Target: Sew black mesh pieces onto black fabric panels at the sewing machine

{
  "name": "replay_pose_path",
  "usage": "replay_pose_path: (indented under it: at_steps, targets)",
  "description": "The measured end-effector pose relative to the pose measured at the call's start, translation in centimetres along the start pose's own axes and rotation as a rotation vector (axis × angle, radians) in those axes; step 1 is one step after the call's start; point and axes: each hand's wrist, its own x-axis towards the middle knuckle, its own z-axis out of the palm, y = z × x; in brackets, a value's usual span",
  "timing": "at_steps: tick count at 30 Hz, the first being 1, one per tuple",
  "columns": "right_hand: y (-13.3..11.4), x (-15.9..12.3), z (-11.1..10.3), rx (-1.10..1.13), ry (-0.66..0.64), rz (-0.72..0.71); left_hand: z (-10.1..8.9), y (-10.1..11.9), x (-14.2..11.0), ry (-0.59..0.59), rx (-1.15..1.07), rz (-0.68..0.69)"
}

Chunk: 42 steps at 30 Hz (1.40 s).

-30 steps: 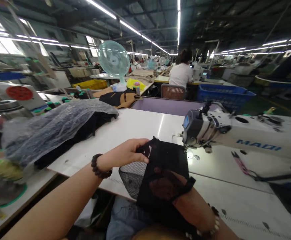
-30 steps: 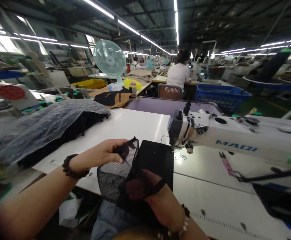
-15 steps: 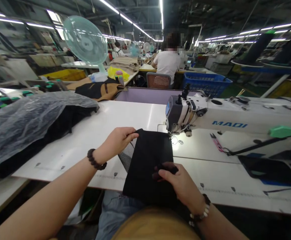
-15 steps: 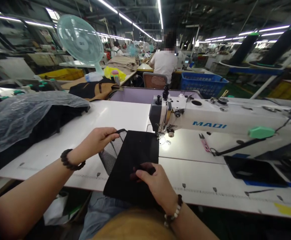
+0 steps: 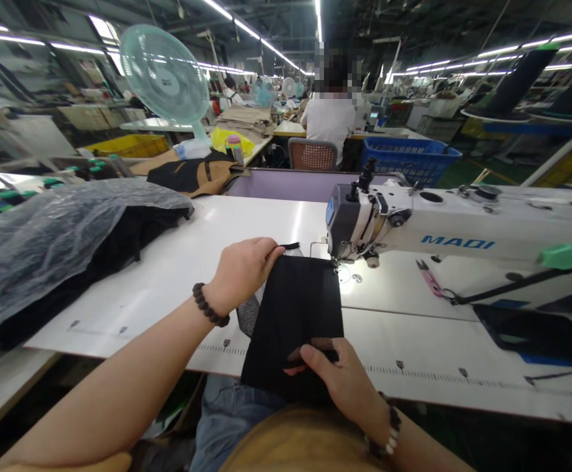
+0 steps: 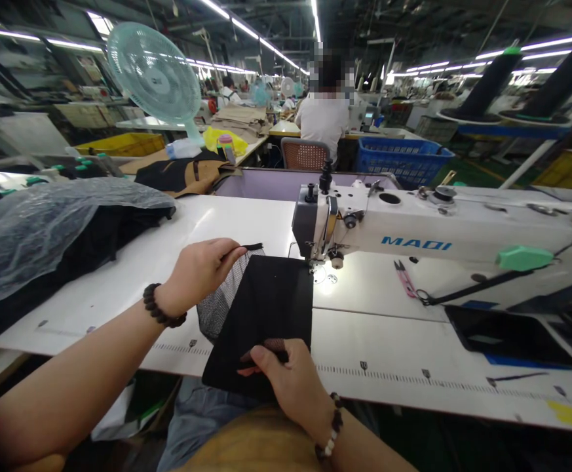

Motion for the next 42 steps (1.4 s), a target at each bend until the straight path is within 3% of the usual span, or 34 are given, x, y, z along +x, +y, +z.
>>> replay_pose_path:
  at_steps: [2, 5, 9, 10, 12, 14, 17, 20, 22, 25, 32, 36, 42]
  targets:
    - [0.2, -0.2, 0.8, -0.031, 0.028, 0.002, 0.6, 0.5, 0.3, -0.002, 0.118, 0.036]
    - [0.1, -0.4, 1.0, -0.198, -0.01, -0.044, 0.3, 0.1, 0.8, -0.155, 0.035, 0.105]
    - [-0.4, -1.2, -1.6, -0.591, -0.374, -0.453, -3.2, -3.7, 1.3, -0.51, -0.219, 0.209]
    - [-0.3, -1.5, -2.6, -0.702, -0.413, -0.541, -4.2, -4.8, 1.4, -0.566, -0.268, 0.179]
    - [0.4, -1.9, -4.5, -0.981, -0.37, -0.587, -5.4, -6.4, 1.5, -0.64, -0.367, 0.072]
    - [1.8, -2.1, -5.8, -1.262, -0.272, -0.536, -4.9, -6.5, 1.9, -0.711, -0.465, 0.024]
    - [4.1, -2.0, -6.4, -1.489, -0.172, -0.521, -1.0, -3.5, 3.1, -0.811, -0.581, 0.186]
    - [4.7, -1.8, -6.2, -1.482, -0.178, -0.533, 4.8, 0.6, 4.9, -0.709, -0.527, 0.36]
    - [4.2, -1.6, -6.3, -1.408, -0.204, -0.534, 8.2, 2.5, 5.9, -0.589, -0.404, 0.38]
    - [2.6, -0.9, -7.2, -1.304, -0.231, -0.571, 11.2, 3.5, 6.6, -0.518, -0.303, 0.353]
    - [0.4, 5.2, -10.1, -1.513, 0.03, -0.742, 12.3, 3.0, 5.9, -0.469, -0.187, 0.338]
    - [1.6, 7.4, -10.6, -1.52, 0.02, -0.853, 12.6, 3.2, 6.1, -0.496, -0.111, 0.301]
    - [2.1, 7.4, -10.5, -1.431, -0.023, -0.735, 12.3, 3.8, 6.5, -0.534, -0.051, 0.224]
